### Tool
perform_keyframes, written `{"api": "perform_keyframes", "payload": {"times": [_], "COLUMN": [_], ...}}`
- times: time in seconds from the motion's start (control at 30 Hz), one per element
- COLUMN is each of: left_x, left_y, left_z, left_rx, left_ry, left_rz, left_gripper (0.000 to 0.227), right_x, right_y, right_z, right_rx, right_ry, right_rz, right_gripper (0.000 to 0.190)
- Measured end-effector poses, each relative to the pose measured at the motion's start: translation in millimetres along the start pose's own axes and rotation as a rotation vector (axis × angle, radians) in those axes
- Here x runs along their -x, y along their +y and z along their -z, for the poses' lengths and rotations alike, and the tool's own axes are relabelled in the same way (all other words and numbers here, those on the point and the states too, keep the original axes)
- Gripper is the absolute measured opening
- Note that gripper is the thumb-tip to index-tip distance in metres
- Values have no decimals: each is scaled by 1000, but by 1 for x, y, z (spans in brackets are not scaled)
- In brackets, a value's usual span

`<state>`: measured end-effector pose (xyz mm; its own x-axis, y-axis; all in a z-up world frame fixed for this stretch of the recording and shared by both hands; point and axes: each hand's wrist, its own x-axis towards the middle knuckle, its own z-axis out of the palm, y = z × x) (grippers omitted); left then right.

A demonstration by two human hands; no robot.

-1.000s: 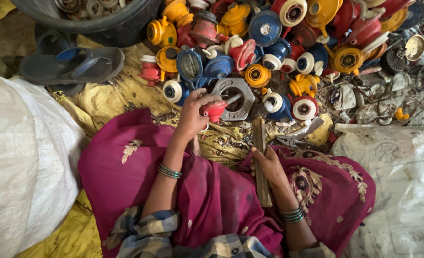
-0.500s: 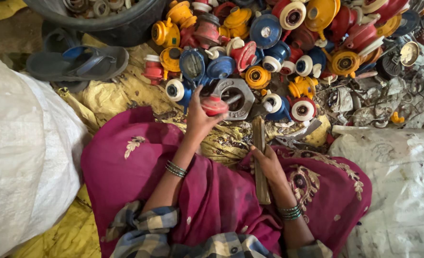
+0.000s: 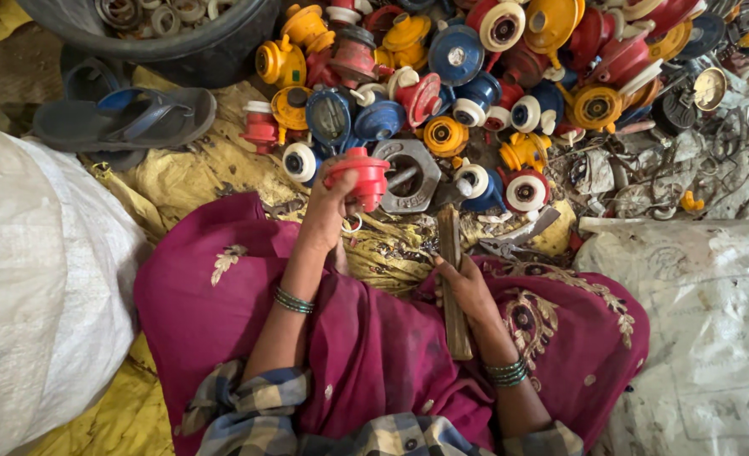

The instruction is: The person sits on the floor and uses a hammer to strike small colorful plastic objects placed on a metal base, breaking them apart. The person repeatedly picks up objects, positions them, and strikes them with the hammer, then discards the broken pieces.

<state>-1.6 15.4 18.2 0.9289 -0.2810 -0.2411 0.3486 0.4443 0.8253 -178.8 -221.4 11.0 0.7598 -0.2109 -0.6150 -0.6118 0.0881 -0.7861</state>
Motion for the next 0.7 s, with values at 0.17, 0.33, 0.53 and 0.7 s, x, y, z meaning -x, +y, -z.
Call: {"api": "perform_keyframes", "payload": {"times": [0.17, 0.33, 0.53, 0.7], "left_x": [1, -2, -10, -14], "left_y": [-7, -19, -20, -23], "left_z": [-2, 0, 5, 13], "left_rx": [-947, -881, -308, -164], "left_ry": [83, 179, -9, -107], "left_rz": [-324, -249, -211, -160], "left_gripper": [104, 91, 69, 66], "right_x": [4, 6, 6, 7], "right_y": [-5, -7, -8, -7], "right_z": [-3, -4, -3, -3], "right_rx": [-12, -2, 2, 9], "right_ry": [-6, 13, -12, 28], "right_rz": [17, -19, 26, -12], "right_gripper": [26, 26, 28, 29]}}
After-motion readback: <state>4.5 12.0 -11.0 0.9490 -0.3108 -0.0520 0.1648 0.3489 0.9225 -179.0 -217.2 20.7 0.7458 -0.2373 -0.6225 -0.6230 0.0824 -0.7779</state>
